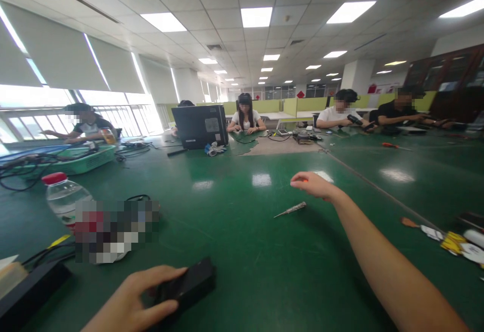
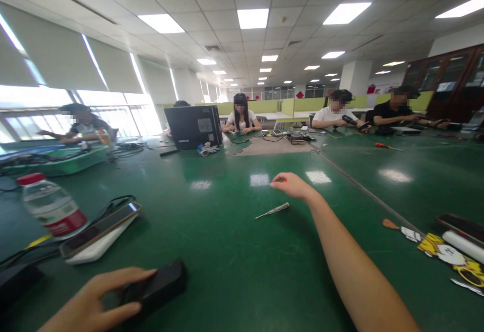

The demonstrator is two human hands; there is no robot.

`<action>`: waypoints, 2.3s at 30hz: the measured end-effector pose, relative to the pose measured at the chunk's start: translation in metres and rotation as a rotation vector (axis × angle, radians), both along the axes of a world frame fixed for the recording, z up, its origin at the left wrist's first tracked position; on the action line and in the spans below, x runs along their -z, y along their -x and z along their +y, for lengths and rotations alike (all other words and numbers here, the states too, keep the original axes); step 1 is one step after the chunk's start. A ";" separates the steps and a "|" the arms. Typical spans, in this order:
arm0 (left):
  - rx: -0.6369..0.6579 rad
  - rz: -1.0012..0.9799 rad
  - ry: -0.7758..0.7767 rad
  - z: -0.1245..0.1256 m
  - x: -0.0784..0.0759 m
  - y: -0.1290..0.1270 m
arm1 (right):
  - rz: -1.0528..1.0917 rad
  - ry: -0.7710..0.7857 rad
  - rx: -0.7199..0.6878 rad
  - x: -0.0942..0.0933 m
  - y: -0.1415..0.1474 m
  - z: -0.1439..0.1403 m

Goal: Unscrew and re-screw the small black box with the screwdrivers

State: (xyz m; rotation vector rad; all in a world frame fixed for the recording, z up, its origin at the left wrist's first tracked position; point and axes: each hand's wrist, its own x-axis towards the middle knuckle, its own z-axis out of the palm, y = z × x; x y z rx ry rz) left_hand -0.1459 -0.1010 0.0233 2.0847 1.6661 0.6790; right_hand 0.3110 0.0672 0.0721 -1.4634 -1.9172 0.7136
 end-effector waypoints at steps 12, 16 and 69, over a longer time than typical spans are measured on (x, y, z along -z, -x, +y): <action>0.508 -0.308 0.295 0.101 0.004 -0.172 | 1.227 0.034 -0.275 -0.047 0.072 -0.052; 0.502 -0.381 0.298 0.097 0.014 -0.170 | 1.223 0.068 -0.306 -0.039 0.077 -0.052; 0.490 -0.413 0.213 0.092 0.019 -0.167 | 0.885 0.113 -0.464 -0.024 0.085 -0.051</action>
